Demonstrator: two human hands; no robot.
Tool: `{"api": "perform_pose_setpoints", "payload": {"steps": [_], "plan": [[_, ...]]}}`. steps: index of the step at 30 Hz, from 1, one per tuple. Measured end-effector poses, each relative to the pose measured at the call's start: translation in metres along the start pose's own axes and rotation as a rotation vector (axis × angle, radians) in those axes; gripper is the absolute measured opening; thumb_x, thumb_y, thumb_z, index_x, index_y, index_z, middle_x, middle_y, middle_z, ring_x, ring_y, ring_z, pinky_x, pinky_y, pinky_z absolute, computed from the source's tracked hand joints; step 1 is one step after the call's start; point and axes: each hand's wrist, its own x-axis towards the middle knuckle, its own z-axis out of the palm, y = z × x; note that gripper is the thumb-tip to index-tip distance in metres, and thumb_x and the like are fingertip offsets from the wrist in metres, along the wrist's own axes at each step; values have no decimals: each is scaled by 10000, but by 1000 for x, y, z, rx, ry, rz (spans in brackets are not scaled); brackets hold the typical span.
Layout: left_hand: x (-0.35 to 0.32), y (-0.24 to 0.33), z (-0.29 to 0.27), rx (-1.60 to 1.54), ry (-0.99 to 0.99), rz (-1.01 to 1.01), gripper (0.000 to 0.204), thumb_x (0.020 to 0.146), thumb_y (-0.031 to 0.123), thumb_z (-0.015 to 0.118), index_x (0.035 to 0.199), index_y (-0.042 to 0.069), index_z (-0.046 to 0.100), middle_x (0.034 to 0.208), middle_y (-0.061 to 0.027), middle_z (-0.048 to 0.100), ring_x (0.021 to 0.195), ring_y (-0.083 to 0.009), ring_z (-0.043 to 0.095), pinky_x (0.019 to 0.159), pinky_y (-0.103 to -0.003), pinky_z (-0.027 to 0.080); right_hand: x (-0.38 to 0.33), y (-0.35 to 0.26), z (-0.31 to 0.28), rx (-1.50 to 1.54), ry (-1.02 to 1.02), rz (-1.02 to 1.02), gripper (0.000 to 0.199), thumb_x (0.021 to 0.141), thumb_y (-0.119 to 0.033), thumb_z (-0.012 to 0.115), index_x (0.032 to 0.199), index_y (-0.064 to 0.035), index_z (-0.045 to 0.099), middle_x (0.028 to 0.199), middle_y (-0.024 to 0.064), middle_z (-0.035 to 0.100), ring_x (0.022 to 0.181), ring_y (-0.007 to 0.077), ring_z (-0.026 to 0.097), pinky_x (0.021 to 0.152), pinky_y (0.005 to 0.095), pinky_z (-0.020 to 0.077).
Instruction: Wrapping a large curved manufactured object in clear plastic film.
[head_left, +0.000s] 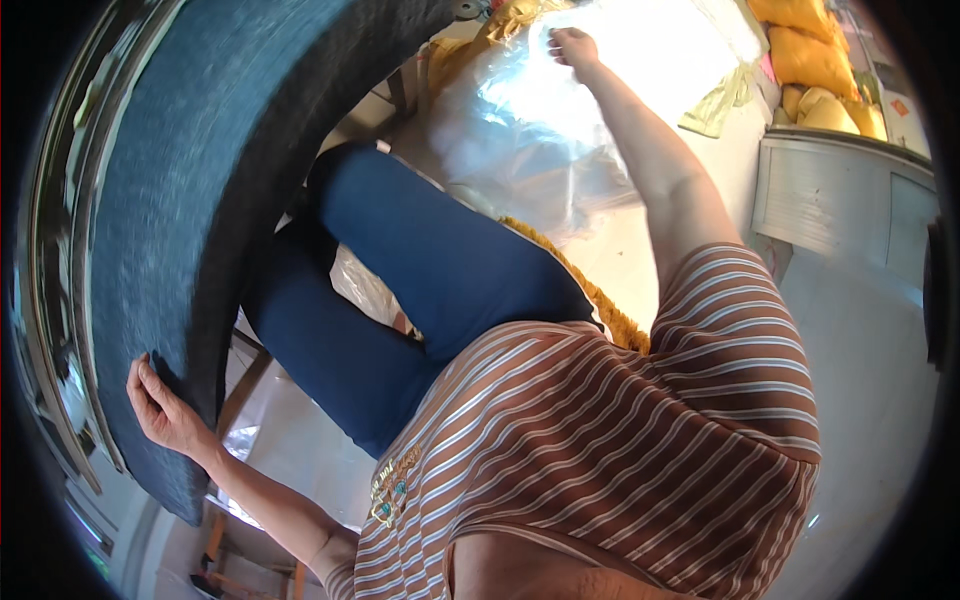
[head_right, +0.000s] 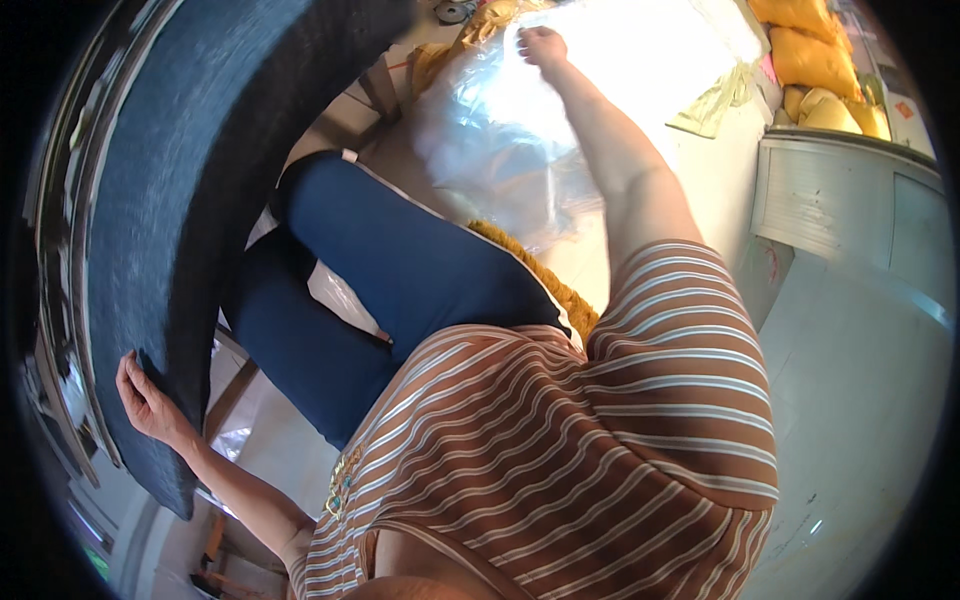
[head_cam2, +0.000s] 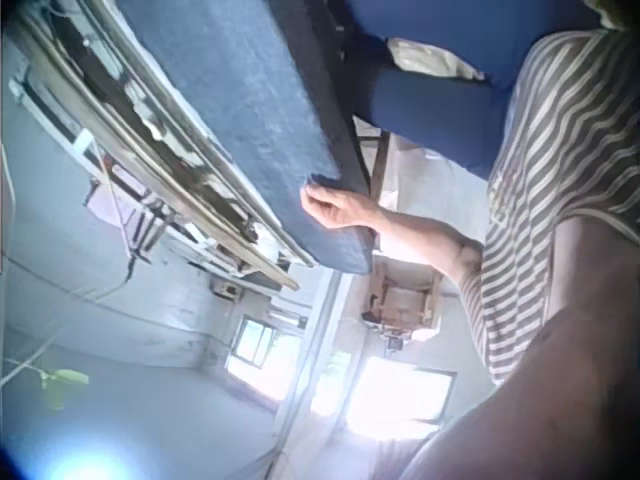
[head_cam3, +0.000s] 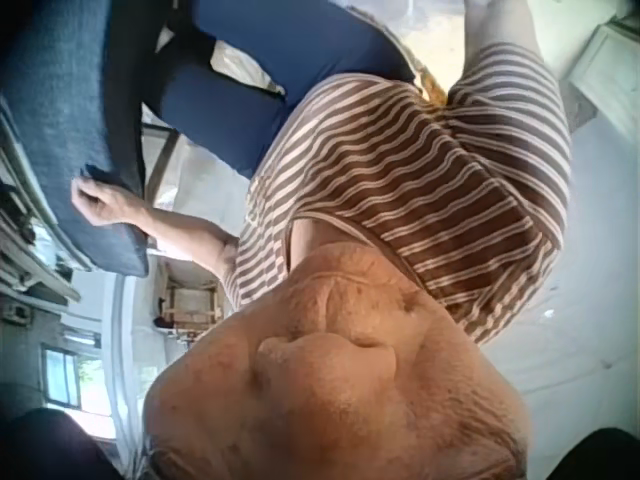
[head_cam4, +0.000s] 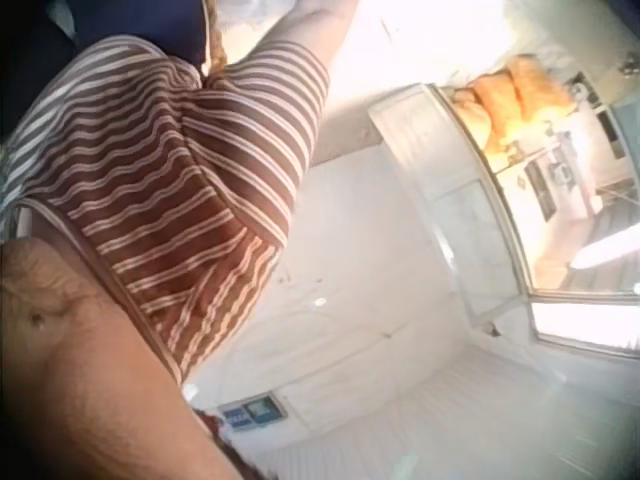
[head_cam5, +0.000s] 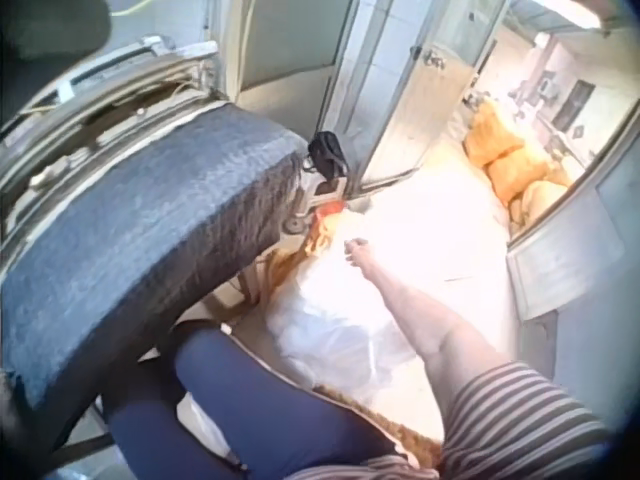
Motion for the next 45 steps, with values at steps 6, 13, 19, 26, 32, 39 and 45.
{"api": "perform_pose_setpoints", "payload": {"steps": [6,13,19,26,32,39,45], "plan": [[22,6,16,305,82,-157,217,916,171,533,1001,-8,622,934,-49,632,855,-123,555,818,-246,433,2,56,53,-747,-5,156,523,771,-507,613,792,14,656,741,168,651,753,320,635,755,384,479],[29,2,18,299,74,-104,256,911,226,543,1036,17,624,959,-47,634,862,-129,555,811,-251,434,-16,93,9,-18,-109,169,264,874,-259,560,934,-6,601,865,113,643,767,162,626,682,284,502],[58,45,48,138,161,19,218,903,157,552,1033,-3,620,980,-75,625,866,-133,570,798,-253,462,-55,67,-34,482,53,-9,135,923,-114,463,998,-44,550,907,74,614,811,154,606,728,285,495],[39,213,201,-492,-408,172,130,859,22,556,978,17,608,873,-45,577,736,-103,533,641,-222,447,-131,-45,-32,560,-192,-454,97,923,-69,457,996,-44,516,876,38,596,825,139,592,779,281,482],[25,290,244,-1095,-843,33,816,728,44,699,1390,56,221,1292,-102,421,1161,-193,445,954,-333,391,-195,-186,-6,280,-340,-1033,70,870,-53,521,891,-30,583,912,42,554,883,142,548,836,286,424],[22,225,140,-699,-970,-126,204,764,178,637,870,4,627,652,21,546,536,-52,465,496,-182,374,-184,-364,-9,1167,-428,-1109,141,773,-32,592,907,-45,631,872,51,617,839,152,575,802,257,438],[33,23,-34,-555,-12,-425,328,825,301,634,1035,55,579,846,-42,599,688,-89,533,634,-264,477,-165,-413,87,-50,363,-1744,342,819,-373,577,1125,-221,587,1160,92,509,1196,274,364,939,469,329]]}}
